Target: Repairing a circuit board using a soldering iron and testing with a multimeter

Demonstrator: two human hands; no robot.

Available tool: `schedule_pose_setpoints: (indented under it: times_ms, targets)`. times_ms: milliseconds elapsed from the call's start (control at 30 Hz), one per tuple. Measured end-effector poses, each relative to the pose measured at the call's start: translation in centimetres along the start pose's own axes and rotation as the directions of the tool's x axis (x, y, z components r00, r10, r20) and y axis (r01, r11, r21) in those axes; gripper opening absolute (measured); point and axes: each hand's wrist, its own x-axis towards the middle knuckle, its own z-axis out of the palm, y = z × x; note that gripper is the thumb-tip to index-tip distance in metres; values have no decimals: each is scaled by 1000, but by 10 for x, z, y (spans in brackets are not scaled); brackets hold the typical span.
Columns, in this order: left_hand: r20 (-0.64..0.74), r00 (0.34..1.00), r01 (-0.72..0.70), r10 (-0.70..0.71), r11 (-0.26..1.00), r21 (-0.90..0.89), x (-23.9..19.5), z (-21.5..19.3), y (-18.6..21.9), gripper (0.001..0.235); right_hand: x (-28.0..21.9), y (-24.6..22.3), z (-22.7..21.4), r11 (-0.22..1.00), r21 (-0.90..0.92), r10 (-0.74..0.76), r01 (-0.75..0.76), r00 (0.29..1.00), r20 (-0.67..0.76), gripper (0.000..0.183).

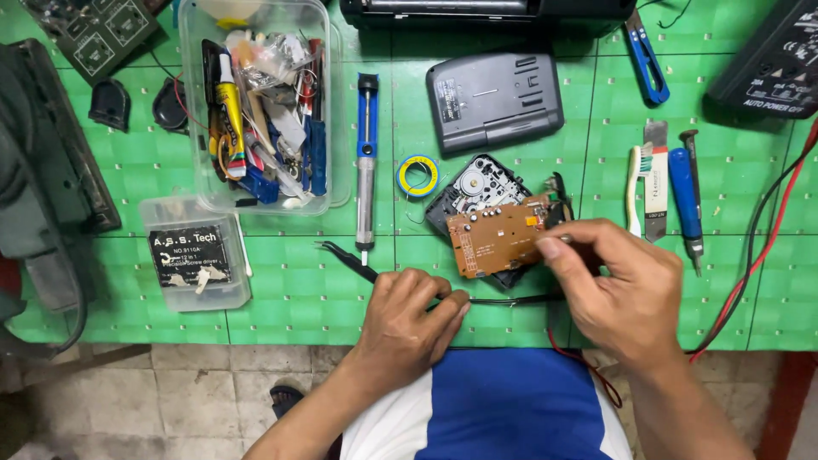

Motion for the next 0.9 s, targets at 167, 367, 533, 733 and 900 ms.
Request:
schedule_pose_setpoints:
  times_ms: [167,367,533,733,900]
  targets:
    - [-3,1000,6,-6,1000,-14,2,1,-2,15,-8,-1,-13,988,152,47,-32,994,-99,14]
    - [-149,967,184,-207,971,-156,15,1,8,25,-5,-3,-8,984,171,-43,42,999,-3,12]
    - [-57,867,423,-494,793,-439,24,4,16,19,-11,-6,-12,984,147,-101,103,995,-19,12]
    - [78,763,575,-642,617,-537,22,14,13,20,-19,25,-25,994,111,23,11,954,-300,9]
    - [58,789,555,-612,669,-494,21,20,7,18,-33,92,-21,945,-328,-135,13,927,-350,10]
